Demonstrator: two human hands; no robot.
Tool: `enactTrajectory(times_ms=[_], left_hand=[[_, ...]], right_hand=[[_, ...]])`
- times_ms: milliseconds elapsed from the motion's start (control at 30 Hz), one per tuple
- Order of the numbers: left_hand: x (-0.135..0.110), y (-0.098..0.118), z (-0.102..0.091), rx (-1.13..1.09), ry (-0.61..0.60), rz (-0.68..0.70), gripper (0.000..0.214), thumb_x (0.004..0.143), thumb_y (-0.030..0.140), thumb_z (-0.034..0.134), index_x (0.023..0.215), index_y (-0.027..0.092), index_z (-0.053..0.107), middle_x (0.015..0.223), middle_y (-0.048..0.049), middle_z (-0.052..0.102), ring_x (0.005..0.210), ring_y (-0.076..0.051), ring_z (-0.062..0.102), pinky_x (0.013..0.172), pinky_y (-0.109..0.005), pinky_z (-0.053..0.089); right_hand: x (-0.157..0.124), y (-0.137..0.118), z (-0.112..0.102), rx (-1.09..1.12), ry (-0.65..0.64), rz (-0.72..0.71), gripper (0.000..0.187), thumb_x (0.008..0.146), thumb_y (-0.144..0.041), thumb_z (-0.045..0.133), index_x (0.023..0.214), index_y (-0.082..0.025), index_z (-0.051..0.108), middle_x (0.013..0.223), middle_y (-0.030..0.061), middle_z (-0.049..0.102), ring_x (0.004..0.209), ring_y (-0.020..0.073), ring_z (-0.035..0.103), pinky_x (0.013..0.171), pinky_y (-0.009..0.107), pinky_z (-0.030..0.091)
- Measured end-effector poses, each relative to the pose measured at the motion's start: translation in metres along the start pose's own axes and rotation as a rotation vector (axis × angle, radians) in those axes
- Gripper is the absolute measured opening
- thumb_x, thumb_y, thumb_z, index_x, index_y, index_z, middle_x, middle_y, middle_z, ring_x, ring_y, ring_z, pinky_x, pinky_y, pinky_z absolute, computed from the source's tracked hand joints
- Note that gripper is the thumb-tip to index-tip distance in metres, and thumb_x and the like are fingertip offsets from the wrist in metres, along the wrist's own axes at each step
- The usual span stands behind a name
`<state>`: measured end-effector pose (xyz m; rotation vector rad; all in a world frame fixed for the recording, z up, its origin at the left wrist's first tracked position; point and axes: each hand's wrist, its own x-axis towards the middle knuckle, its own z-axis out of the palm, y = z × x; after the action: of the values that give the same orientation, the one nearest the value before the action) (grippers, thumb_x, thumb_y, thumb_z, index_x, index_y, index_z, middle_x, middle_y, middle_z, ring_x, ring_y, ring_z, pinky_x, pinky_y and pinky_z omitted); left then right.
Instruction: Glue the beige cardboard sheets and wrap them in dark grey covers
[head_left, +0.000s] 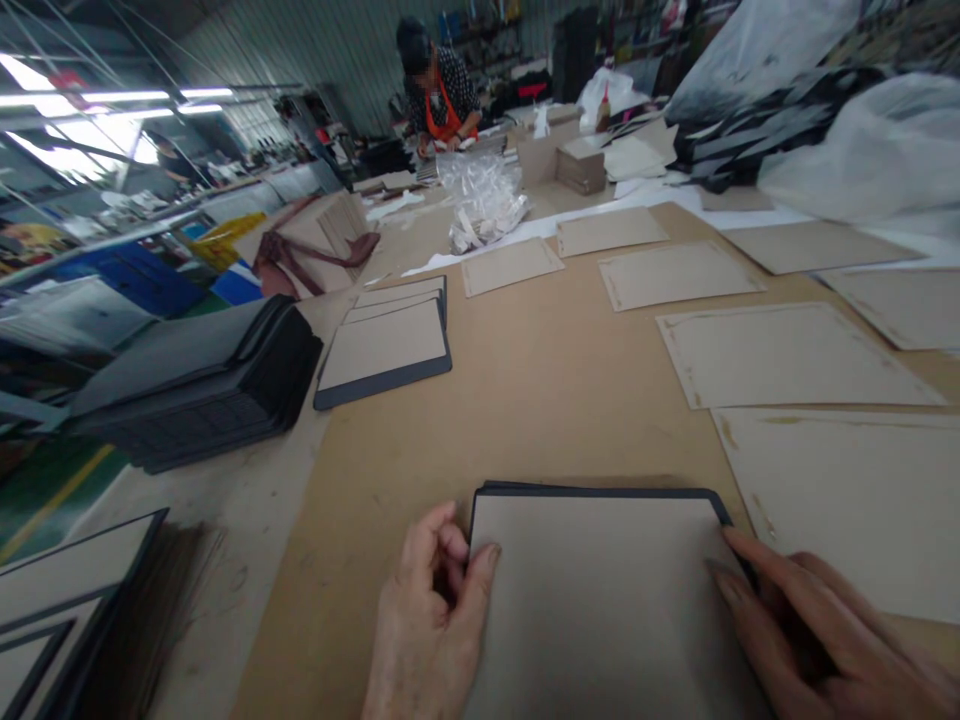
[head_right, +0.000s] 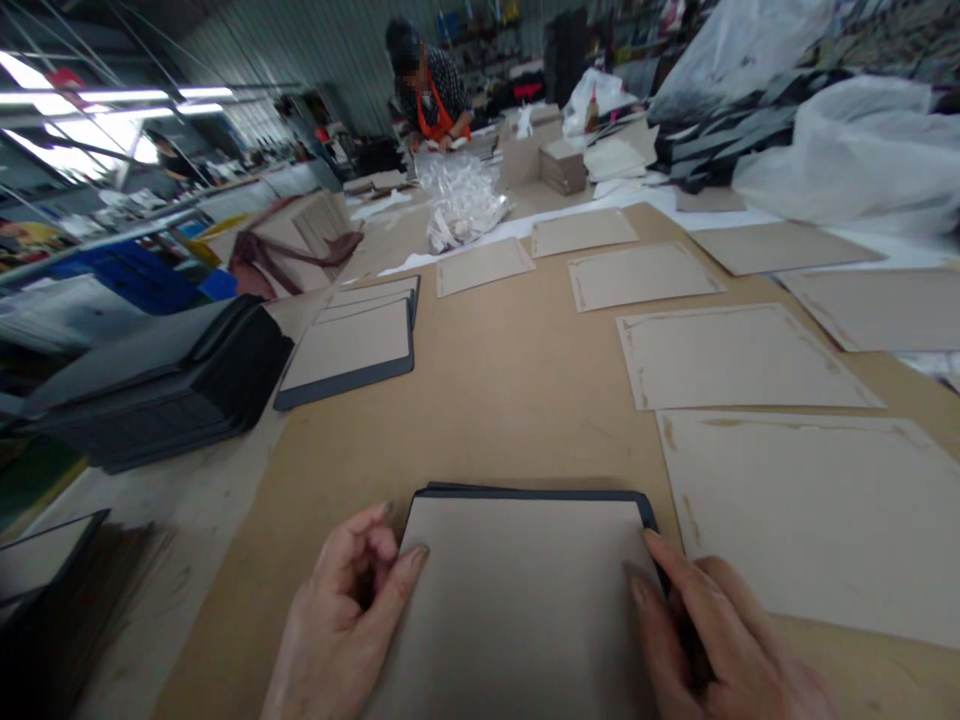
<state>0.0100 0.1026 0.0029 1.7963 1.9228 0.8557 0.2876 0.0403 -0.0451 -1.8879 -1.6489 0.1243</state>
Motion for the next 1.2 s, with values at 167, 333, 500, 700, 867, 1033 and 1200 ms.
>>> enactTrajectory(times_ms=[167,333,500,700,867,1033,1200], left_hand=[[0.000,-0.002,0.000,0.161,0.065,0.153,0.026,0.087,0.043,0.060,0.098,0.020,0.061,0.080,-0.0015,0.058,0.066,-0.018,0.059,0.059,-0.033,0.054],[0.003,0.004,-0.005,0.396,-0.079,0.598,0.034,0.094,0.013,0.044,0.116,0.024,0.067,0.111,-0.0077,0.067,0.100,-0.023,0.063,0.085,-0.038,0.057],[-0.015,0.038,-0.006,0.667,-0.351,0.601,0.058,0.088,0.049,0.062,0.138,0.020,0.058,0.129,-0.0168,0.065,0.113,-0.037,0.062,0.094,-0.056,0.053],[-0.050,0.033,0.000,0.647,-0.358,0.526,0.083,0.081,0.070,0.058,0.147,0.022,0.047,0.155,-0.0247,0.037,0.143,-0.046,0.032,0.107,-0.060,0.041],[-0.055,0.009,-0.001,0.540,-0.335,0.544,0.077,0.086,0.066,0.053,0.150,0.025,0.041,0.163,-0.0176,0.023,0.149,-0.038,0.021,0.113,-0.055,0.036],[-0.053,0.007,0.002,0.511,-0.307,0.556,0.075,0.088,0.066,0.050,0.150,0.025,0.042,0.164,-0.0158,0.021,0.149,-0.038,0.021,0.114,-0.054,0.033],[-0.053,0.007,0.002,0.515,-0.314,0.548,0.075,0.087,0.065,0.052,0.150,0.024,0.043,0.164,-0.0156,0.022,0.149,-0.038,0.021,0.115,-0.053,0.033]], right_hand=[[0.007,-0.009,-0.006,-0.060,-0.002,-0.139,0.035,0.100,-0.045,0.046,0.125,-0.024,0.059,0.097,0.0061,0.059,0.062,0.0157,0.064,0.049,0.026,0.051],[0.015,-0.022,-0.014,-0.217,-0.149,-0.338,0.048,0.093,-0.012,0.041,0.135,-0.032,0.054,0.102,0.0060,0.058,0.075,0.0187,0.065,0.053,0.027,0.055],[0.029,-0.036,-0.021,-0.410,-0.320,-0.531,0.059,0.082,-0.003,0.053,0.134,-0.030,0.058,0.104,0.0065,0.059,0.083,0.0234,0.064,0.055,0.030,0.058],[0.022,-0.026,-0.030,-0.404,-0.348,-0.428,0.048,0.089,-0.007,0.046,0.133,-0.022,0.058,0.106,0.0095,0.060,0.089,0.0252,0.063,0.062,0.033,0.060],[-0.008,0.000,-0.040,0.003,-0.232,-0.320,0.041,0.094,-0.011,0.037,0.127,-0.018,0.060,0.114,0.0107,0.061,0.093,0.0211,0.065,0.081,0.036,0.059],[-0.022,0.000,-0.051,0.258,-0.159,-0.121,0.032,0.101,-0.032,0.043,0.128,-0.022,0.057,0.123,0.0081,0.058,0.109,0.0198,0.061,0.090,0.033,0.055],[0.026,-0.007,-0.057,0.106,-0.232,-0.138,0.038,0.099,-0.031,0.041,0.133,-0.017,0.052,0.127,0.0127,0.054,0.093,0.0197,0.062,0.085,0.034,0.052]])
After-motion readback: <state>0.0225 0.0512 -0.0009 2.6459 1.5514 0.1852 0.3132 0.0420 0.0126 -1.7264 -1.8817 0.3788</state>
